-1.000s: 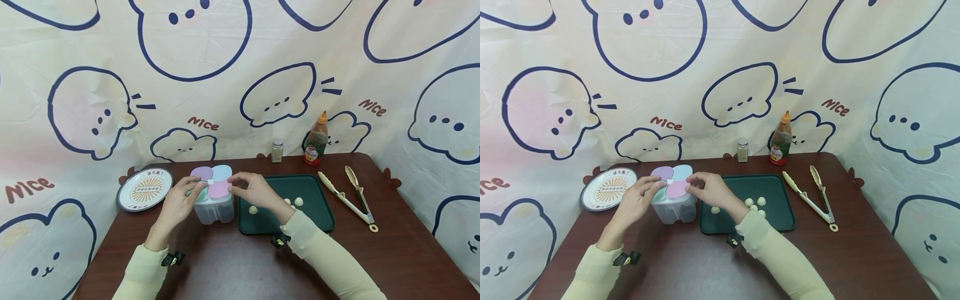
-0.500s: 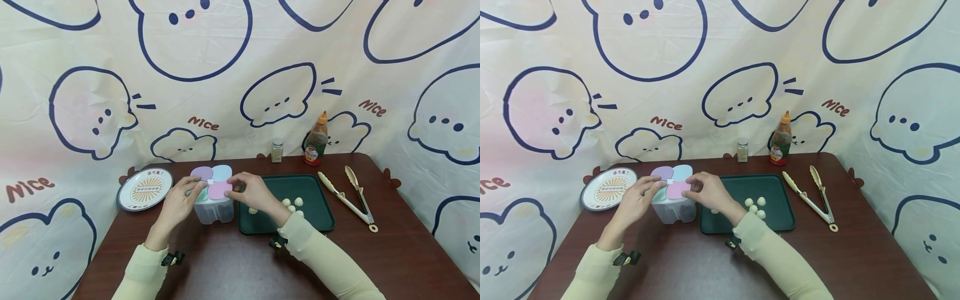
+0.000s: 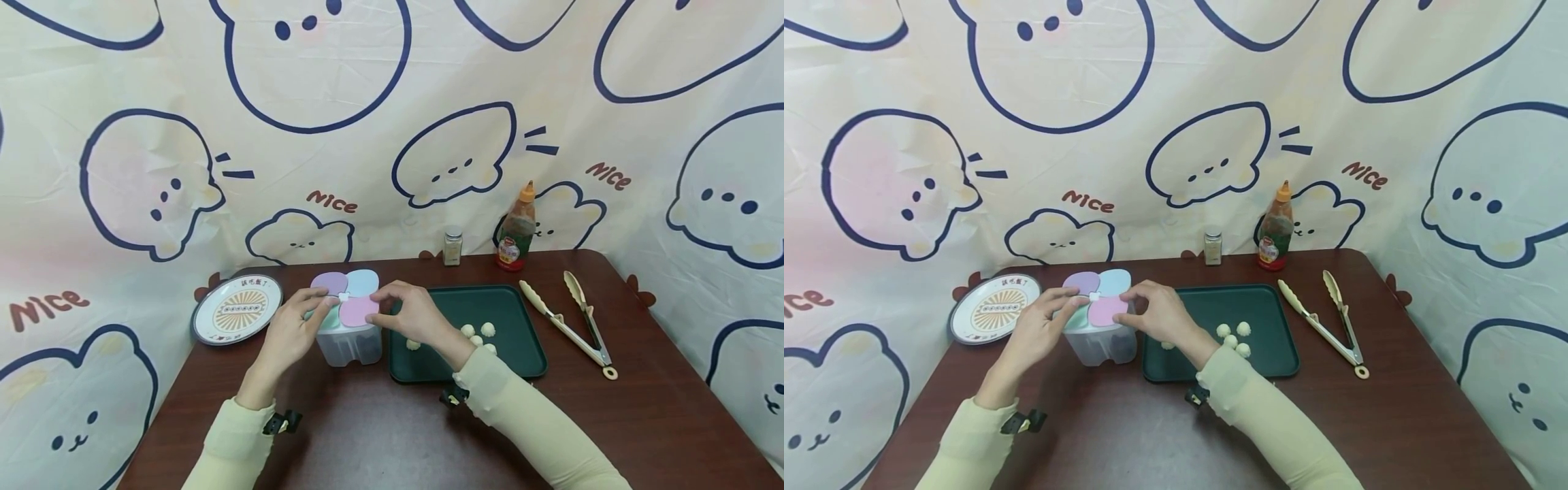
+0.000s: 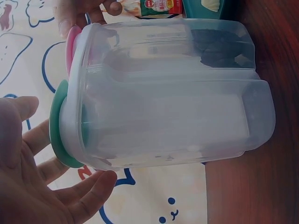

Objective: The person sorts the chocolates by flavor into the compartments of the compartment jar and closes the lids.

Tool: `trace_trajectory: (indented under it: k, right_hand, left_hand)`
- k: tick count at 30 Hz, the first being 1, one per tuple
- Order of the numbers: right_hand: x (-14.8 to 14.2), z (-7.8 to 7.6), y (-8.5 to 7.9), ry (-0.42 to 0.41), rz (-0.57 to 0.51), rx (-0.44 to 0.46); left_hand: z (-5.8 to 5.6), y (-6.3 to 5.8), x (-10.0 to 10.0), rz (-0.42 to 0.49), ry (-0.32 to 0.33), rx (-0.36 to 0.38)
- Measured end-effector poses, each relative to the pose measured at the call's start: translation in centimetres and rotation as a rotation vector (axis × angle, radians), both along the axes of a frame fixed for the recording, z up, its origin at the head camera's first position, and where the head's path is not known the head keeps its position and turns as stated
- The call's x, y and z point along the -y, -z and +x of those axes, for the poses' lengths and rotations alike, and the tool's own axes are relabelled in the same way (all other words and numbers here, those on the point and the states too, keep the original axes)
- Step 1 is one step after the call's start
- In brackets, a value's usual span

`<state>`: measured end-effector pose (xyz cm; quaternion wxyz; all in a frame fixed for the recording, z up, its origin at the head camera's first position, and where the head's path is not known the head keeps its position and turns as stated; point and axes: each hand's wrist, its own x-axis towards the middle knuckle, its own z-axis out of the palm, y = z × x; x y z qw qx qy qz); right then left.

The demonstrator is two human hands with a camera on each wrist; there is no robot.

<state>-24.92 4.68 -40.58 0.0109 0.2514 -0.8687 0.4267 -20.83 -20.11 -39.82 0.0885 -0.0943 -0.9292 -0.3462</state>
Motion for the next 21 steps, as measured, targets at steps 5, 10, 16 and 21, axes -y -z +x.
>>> trace_trajectory:
  k: [5,10,16,21]
  right_hand:
    - [-0.03,0.02,0.03,0.005,-0.001,-0.014]
    - [-0.05,0.03,0.22,0.01,0.005,-0.016]
    - [-0.07,0.02,0.47,0.026,0.009,-0.023]
    - [-0.09,0.06,0.61,0.036,0.03,-0.054]
  left_hand:
    - [0.02,-0.08,-0.02,0.0,-0.002,0.0]
    - [0.1,-0.05,-0.07,0.001,-0.002,0.0]
    - [0.14,-0.01,-0.05,0.002,0.0,-0.005]
    - [0.13,-0.03,-0.01,0.001,0.001,-0.001]
